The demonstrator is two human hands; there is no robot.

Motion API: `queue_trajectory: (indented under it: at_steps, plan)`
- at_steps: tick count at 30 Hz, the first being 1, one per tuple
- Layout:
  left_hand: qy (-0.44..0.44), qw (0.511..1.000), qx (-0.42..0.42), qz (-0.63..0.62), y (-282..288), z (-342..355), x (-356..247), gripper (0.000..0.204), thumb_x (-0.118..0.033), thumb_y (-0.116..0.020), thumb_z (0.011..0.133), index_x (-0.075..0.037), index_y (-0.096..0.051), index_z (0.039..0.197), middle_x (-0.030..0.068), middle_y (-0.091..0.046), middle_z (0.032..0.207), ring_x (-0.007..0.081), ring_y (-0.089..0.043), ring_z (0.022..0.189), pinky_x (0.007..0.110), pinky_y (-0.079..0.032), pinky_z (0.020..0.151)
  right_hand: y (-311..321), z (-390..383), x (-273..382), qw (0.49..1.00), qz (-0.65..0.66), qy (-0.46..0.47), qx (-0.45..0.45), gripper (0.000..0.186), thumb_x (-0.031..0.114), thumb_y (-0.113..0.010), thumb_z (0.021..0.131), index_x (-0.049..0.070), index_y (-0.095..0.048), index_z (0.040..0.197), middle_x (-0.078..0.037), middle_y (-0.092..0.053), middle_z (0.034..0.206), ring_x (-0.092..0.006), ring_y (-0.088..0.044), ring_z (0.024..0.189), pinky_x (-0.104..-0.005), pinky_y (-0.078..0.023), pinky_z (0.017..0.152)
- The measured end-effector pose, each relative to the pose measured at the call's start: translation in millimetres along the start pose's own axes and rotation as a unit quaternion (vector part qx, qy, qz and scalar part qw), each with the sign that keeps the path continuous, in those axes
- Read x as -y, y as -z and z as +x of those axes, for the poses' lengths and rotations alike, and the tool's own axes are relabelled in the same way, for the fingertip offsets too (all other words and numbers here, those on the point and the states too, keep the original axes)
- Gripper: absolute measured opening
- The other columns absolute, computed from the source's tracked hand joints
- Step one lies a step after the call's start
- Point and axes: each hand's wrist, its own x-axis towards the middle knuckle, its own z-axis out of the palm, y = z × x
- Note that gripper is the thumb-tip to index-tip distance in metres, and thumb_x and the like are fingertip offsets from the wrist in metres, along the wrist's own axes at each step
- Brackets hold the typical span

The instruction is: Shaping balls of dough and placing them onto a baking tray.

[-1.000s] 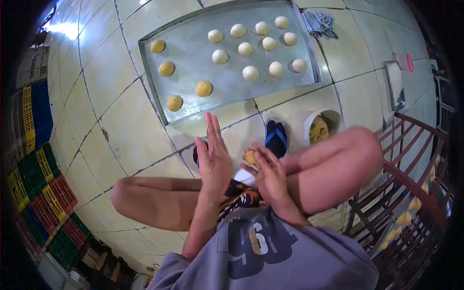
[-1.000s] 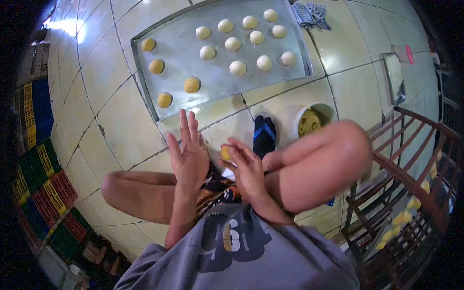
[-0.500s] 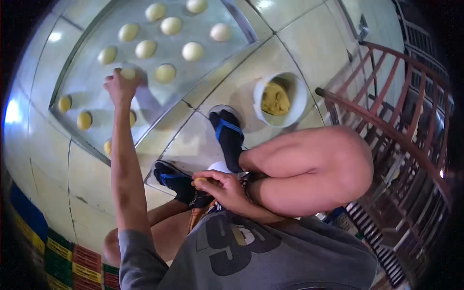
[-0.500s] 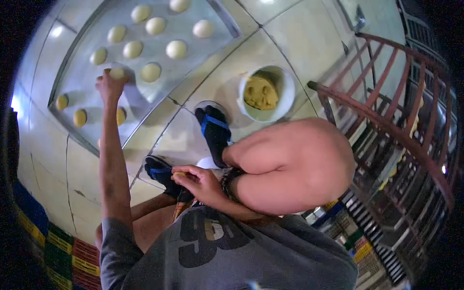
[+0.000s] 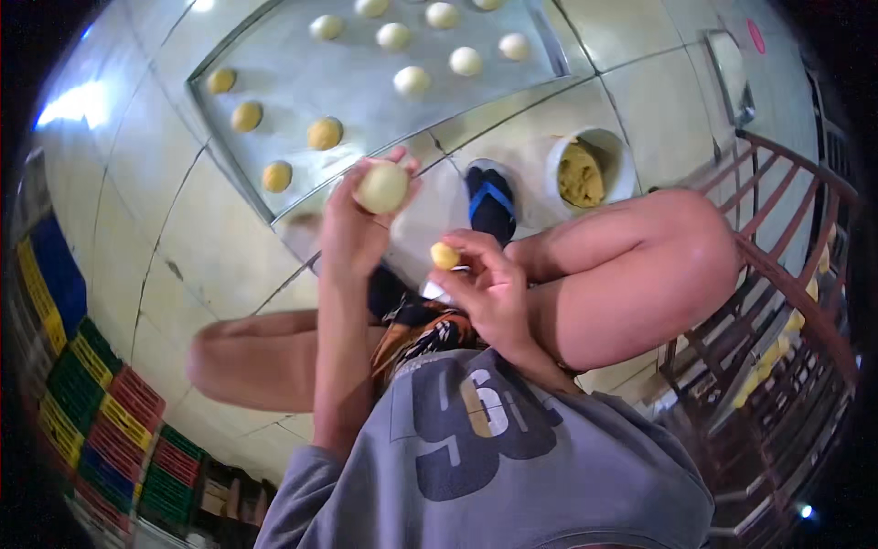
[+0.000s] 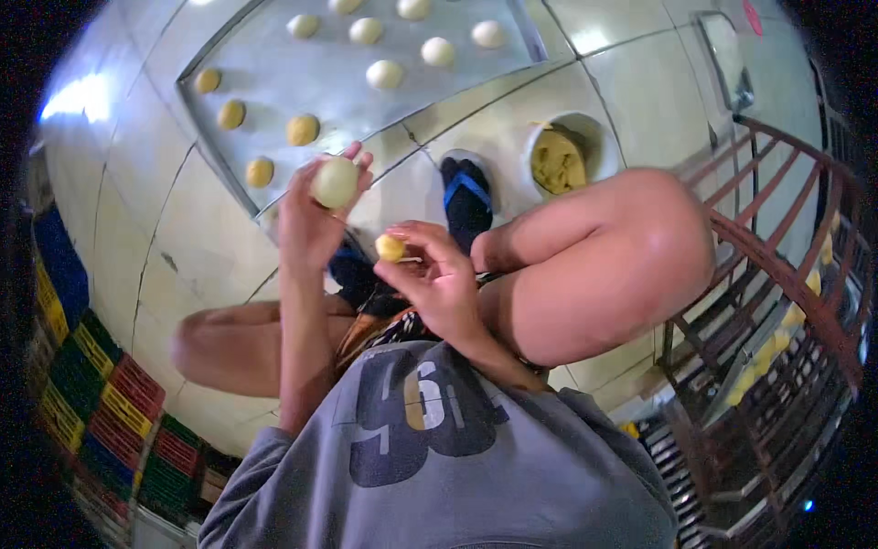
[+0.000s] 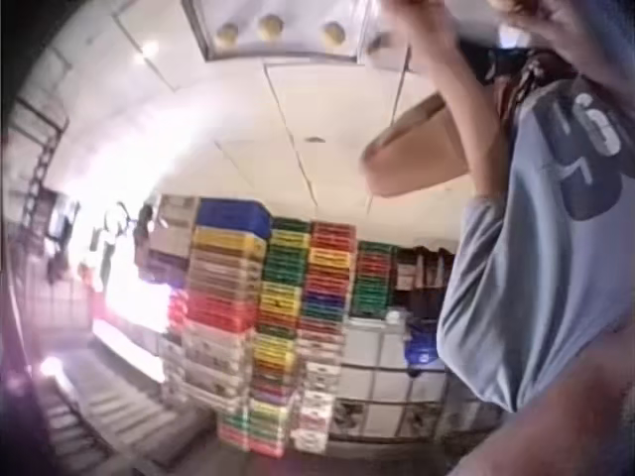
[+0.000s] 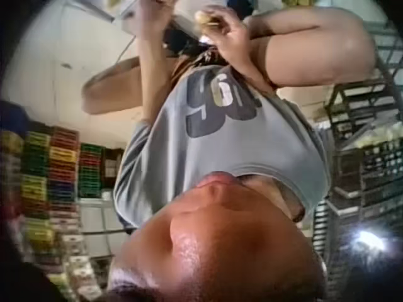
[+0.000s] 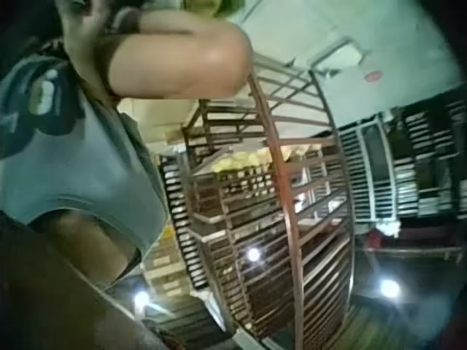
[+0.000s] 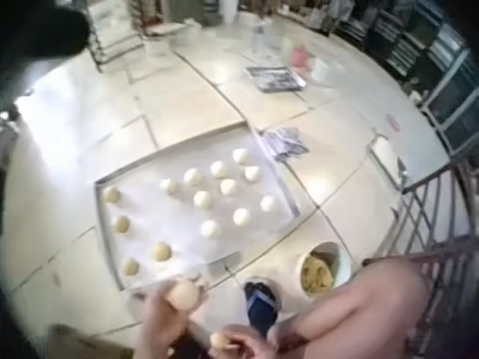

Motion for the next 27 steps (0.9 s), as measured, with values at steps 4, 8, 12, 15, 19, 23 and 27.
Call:
queue_trajectory:
  at_steps: [4,8,12,15,19,23,27]
  plan:
    - [0.025,0.994,0.042,-0.096,9,-56,20,0.038,-0.038,-0.045,0.1,-0.003,-0.051,0.116,0.0157,-0.061,0.113,0.0297,-0.062,0.105,0.039,-0.052,0.093,-4,-11,8,0.999,-0.034,0.042,0.006,0.038,-0.009,-0.069,0.08,0.0,-0.058,0.115,-0.01,-0.063,0.111,-0.0144,-0.061,0.092,-0.0233,-0.05,0.085]
    - [-0.023,0.993,0.051,-0.106,0,-79,22,0.043,-0.041,-0.042,0.1,-0.003,-0.049,0.12,0.0151,-0.06,0.114,0.0284,-0.062,0.104,0.037,-0.052,0.09,-4,5,12,0.976,-0.135,0.161,0.062,0.038,-0.009,-0.071,0.078,0.001,-0.059,0.113,-0.009,-0.064,0.11,-0.013,-0.06,0.093,-0.0225,-0.049,0.084]
    - [-0.083,0.989,0.063,-0.102,2,-91,36,0.045,-0.04,-0.042,0.101,-0.003,-0.048,0.124,0.0156,-0.058,0.118,0.0267,-0.059,0.107,0.035,-0.051,0.09,-11,7,16,0.94,-0.221,0.244,0.087,0.037,-0.008,-0.073,0.076,0.002,-0.061,0.109,-0.008,-0.066,0.108,-0.0133,-0.06,0.092,-0.0237,-0.049,0.083]
    - [-0.134,0.983,0.073,-0.1,-5,-88,54,0.045,-0.038,-0.042,0.101,-0.002,-0.047,0.127,0.0164,-0.057,0.122,0.0255,-0.057,0.11,0.034,-0.05,0.091,-5,18,23,0.911,-0.274,0.292,0.101,0.036,-0.008,-0.074,0.074,0.002,-0.062,0.107,-0.008,-0.067,0.105,-0.014,-0.06,0.092,-0.0251,-0.049,0.083]
    - [-0.176,0.982,0.044,-0.049,-7,-91,64,0.035,-0.027,-0.046,0.101,-0.004,-0.046,0.127,0.0148,-0.055,0.124,0.0231,-0.057,0.108,0.032,-0.05,0.091,-4,31,20,0.819,-0.342,0.444,0.123,0.031,-0.005,-0.077,0.07,0.004,-0.067,0.099,-0.006,-0.068,0.097,-0.0189,-0.062,0.09,-0.029,-0.05,0.084]
    - [-0.182,0.982,0.031,-0.026,-10,-97,61,0.036,-0.016,-0.053,0.097,-0.005,-0.042,0.13,0.0122,-0.053,0.125,0.0194,-0.057,0.108,0.027,-0.05,0.086,-10,29,22,0.816,-0.337,0.45,0.135,0.03,-0.003,-0.078,0.069,0.004,-0.068,0.096,-0.006,-0.069,0.095,-0.0198,-0.062,0.09,-0.0302,-0.051,0.083]
    - [-0.193,0.981,0.029,-0.015,-12,-101,59,0.039,-0.008,-0.056,0.094,-0.006,-0.041,0.131,0.0118,-0.051,0.126,0.0192,-0.057,0.11,0.026,-0.05,0.086,-12,28,23,0.803,-0.342,0.465,0.148,0.029,-0.004,-0.078,0.069,0.004,-0.068,0.095,-0.006,-0.069,0.093,-0.0197,-0.061,0.087,-0.0297,-0.051,0.081]
